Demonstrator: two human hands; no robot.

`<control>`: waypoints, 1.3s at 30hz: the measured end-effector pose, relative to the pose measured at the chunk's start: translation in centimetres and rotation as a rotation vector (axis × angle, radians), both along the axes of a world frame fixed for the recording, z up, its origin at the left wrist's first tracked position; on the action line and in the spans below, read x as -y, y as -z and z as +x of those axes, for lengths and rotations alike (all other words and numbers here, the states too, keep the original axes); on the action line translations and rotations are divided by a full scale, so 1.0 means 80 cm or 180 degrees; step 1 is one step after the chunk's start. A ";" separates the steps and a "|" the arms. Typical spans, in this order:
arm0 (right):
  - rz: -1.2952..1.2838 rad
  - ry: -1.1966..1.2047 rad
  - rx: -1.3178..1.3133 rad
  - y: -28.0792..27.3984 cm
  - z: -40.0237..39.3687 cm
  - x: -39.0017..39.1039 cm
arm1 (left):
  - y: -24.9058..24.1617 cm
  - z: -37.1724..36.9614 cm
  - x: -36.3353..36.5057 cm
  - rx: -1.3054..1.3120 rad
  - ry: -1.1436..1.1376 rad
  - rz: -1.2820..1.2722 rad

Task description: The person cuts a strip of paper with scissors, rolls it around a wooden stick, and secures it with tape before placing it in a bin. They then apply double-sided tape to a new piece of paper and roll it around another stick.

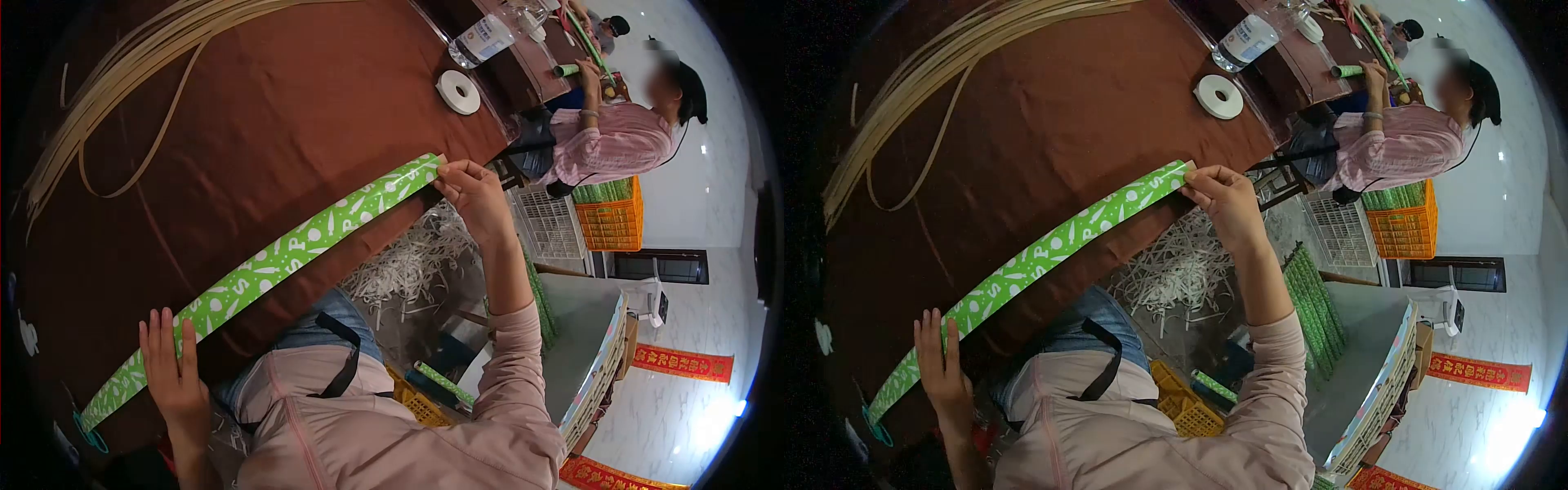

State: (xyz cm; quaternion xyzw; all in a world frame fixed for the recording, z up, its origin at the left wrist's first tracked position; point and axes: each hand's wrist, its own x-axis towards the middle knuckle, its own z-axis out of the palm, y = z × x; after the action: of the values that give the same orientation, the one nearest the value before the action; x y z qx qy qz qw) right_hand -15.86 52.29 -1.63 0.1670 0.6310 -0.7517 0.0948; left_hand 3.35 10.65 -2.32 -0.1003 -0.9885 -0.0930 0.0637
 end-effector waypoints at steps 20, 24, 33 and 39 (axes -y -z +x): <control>0.2905 0.0425 -0.1055 -0.016 0.044 0.015 | -0.003 0.001 -0.002 -0.0182 0.0055 0.0361; 0.0636 -0.0194 0.0692 -0.034 0.066 0.073 | 0.004 0.004 -0.002 -0.0245 0.0042 0.0324; 0.0042 -0.0402 0.1124 -0.028 0.050 0.099 | 0.008 0.004 -0.003 -0.0371 0.0079 0.0312; -0.0037 -0.0415 0.1020 -0.014 0.048 0.095 | 0.002 0.001 -0.003 -0.0260 -0.0019 0.0361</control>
State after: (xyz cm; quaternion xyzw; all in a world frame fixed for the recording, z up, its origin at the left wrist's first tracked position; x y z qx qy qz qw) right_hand -12.00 44.72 -0.49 0.2429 0.6129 -0.7113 0.2437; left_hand 3.39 10.92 -2.52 -0.0973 -0.9786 -0.1445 0.1099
